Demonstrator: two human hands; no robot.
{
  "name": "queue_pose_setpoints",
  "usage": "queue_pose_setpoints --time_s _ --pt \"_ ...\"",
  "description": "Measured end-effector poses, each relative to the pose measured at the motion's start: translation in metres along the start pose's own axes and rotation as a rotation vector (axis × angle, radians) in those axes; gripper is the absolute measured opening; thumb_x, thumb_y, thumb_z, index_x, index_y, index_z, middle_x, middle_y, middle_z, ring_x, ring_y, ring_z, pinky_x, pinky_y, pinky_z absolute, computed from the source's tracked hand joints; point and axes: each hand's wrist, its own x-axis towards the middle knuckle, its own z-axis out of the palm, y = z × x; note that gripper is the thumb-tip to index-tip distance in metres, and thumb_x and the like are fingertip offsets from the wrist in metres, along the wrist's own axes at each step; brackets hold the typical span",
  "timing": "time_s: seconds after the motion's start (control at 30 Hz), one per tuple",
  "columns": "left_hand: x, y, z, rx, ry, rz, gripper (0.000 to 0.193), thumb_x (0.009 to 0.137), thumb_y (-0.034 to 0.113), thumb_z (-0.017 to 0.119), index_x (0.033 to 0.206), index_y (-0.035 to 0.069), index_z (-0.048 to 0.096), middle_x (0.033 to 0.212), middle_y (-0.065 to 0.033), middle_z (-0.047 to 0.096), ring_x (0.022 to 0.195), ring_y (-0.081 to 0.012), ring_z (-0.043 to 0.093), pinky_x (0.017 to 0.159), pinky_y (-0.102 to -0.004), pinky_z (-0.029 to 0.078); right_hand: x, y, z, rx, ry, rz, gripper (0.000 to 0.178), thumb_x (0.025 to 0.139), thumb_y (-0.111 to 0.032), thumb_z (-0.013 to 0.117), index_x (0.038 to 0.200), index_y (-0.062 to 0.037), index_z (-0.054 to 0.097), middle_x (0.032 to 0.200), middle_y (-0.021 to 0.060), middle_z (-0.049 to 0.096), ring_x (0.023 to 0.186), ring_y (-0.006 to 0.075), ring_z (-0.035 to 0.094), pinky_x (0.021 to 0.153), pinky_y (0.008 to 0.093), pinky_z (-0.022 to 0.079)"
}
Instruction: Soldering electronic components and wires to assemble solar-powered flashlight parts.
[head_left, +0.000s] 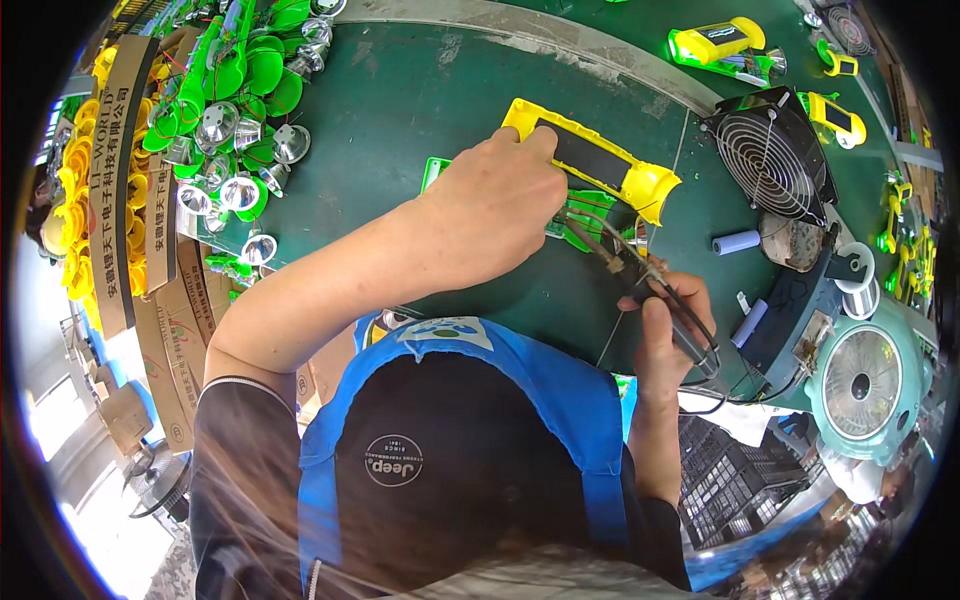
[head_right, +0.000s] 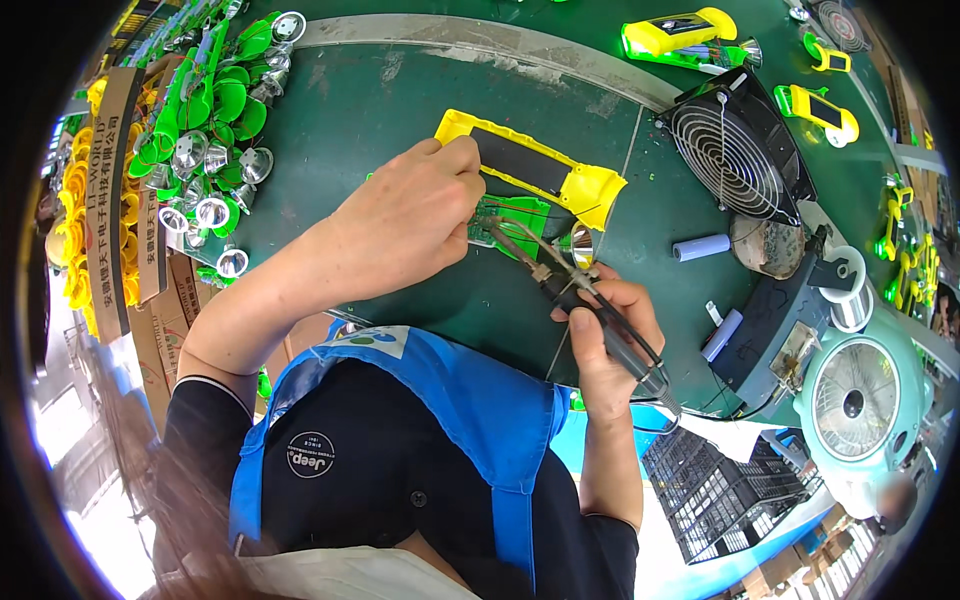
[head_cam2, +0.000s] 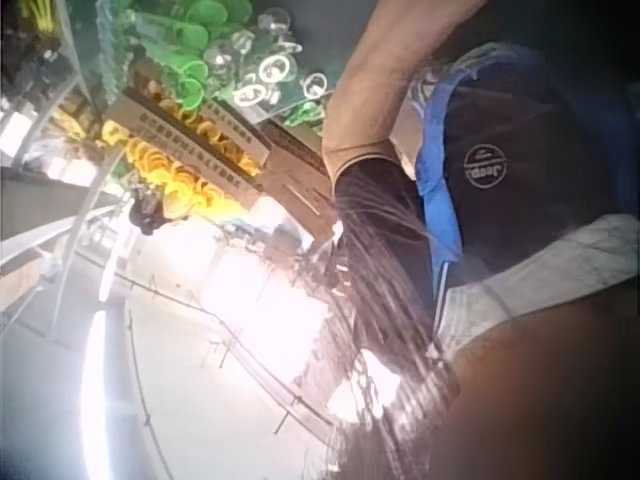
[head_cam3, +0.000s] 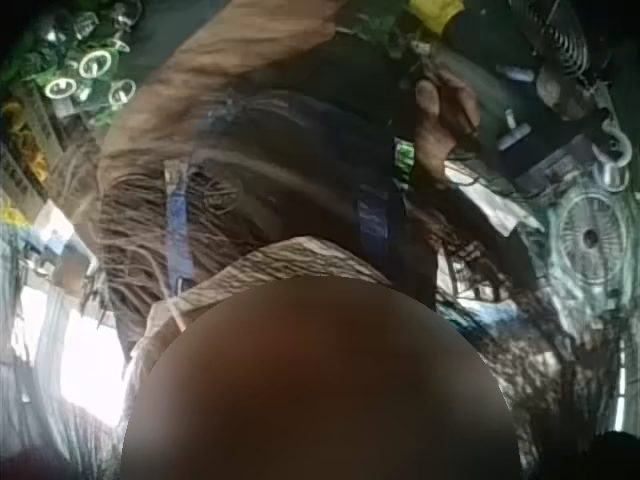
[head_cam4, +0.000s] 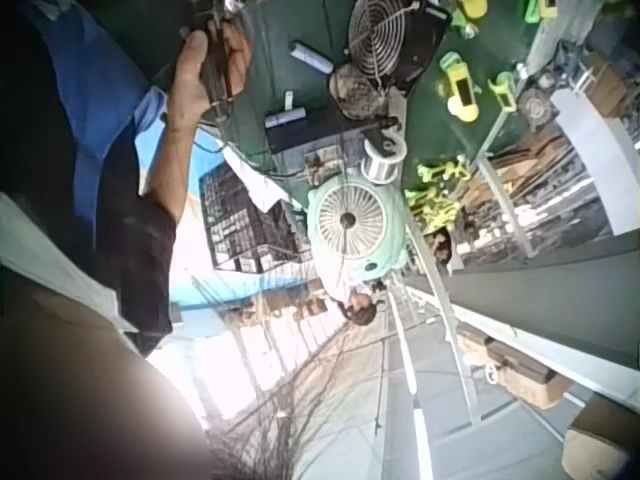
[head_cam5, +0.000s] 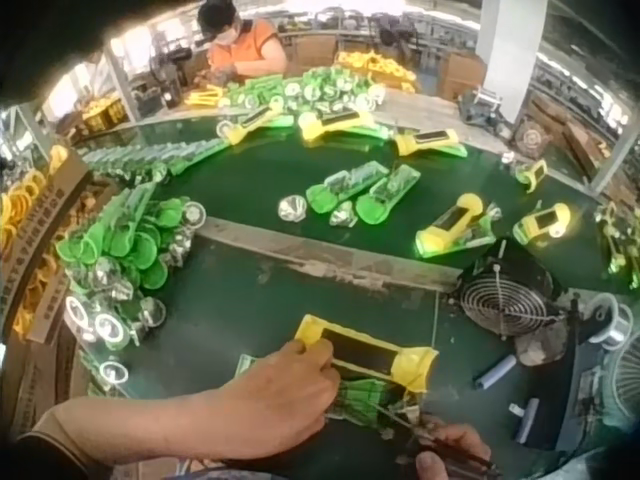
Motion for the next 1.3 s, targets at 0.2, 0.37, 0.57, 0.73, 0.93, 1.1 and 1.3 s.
queue_pose_setpoints --time_s 0.2,0.37,0.57,0.73,0.93,1.1,1.3 --pt "0.001 -0.001 0.000 -0.022 -0.001 0.002 0.006 0.070 0.002 0.058 0.074 -0.003 0.058 0.093 -0.0144 0.052 0.085 -0.0314 0.054 0.075 -0.0394 0.049 -0.001 0.002 -0.006 0.096 0.010 0.058 0.032 0.086 -0.022 0.068 0.100 0.0030 0.054 0.086 0.0119 0.064 0.074 0.0166 0.064 0.077 0.0301 0.051" --pt "0.002 -0.001 0.000 -0.030 -0.017 -0.010 0.007 0.070 0.003 0.060 0.074 -0.002 0.058 0.094 -0.0139 0.052 0.087 -0.0315 0.054 0.076 -0.0405 0.048 0.004 -0.001 -0.005 0.099 0.000 -0.072 0.031 0.085 -0.016 0.069 0.105 -0.0008 0.050 0.085 0.0112 0.065 0.078 0.0148 0.062 0.074 0.0267 0.049" --pt "0.002 -0.001 -0.001 -0.043 -0.037 -0.015 0.006 0.070 0.003 0.058 0.073 -0.003 0.057 0.092 -0.0149 0.052 0.086 -0.0326 0.054 0.075 -0.0411 0.047 0.013 -0.009 -0.002 0.079 0.009 -0.124 0.030 0.087 -0.015 0.067 0.106 -0.0012 0.048 0.084 0.0118 0.063 0.075 0.0148 0.059 0.072 0.0277 0.049" --pt "0.001 -0.005 0.001 -0.084 0.001 0.022 0.006 0.070 0.002 0.058 0.073 -0.003 0.056 0.091 -0.0149 0.051 0.084 -0.0325 0.053 0.074 -0.0411 0.047 0.023 -0.015 -0.002 -0.026 -0.009 -0.184 0.031 0.087 -0.014 0.068 0.107 -0.0017 0.047 0.085 0.0106 0.063 0.075 0.0139 0.060 0.072 0.0268 0.049" --pt "0.000 -0.006 -0.002 -0.122 0.027 0.069 0.006 0.071 0.002 0.059 0.073 -0.003 0.055 0.091 -0.0142 0.051 0.082 -0.0317 0.052 0.074 -0.0408 0.046 0.036 -0.019 -0.001 0.008 -0.053 -0.216 0.027 0.089 -0.008 0.063 0.109 -0.0011 0.047 0.087 0.0103 0.063 0.076 0.0133 0.061 0.072 0.0262 0.050" --pt "-0.002 -0.009 -0.022 -0.238 -0.033 0.067 0.012 0.072 0.004 0.066 0.075 0.003 0.054 0.083 -0.0104 0.052 0.082 -0.0306 0.055 0.070 -0.0417 0.045 0.031 -0.023 -0.008 0.079 -0.049 -0.285 0.029 0.089 -0.010 0.064 0.110 -0.0006 0.046 0.088 0.0128 0.063 0.072 0.0146 0.062 0.070 0.0260 0.050" --pt "0.037 0.020 0.010 -0.180 0.042 0.142 0.014 0.076 0.014 0.068 0.084 0.006 0.059 0.084 -0.0111 0.062 0.086 -0.0295 0.060 0.075 -0.0409 0.047 0.043 -0.015 -0.007 -0.005 0.050 -0.346 0.030 0.093 -0.016 0.059 0.111 -0.0005 0.042 0.082 0.0133 0.065 0.074 0.0163 0.062 0.074 0.0282 0.049"
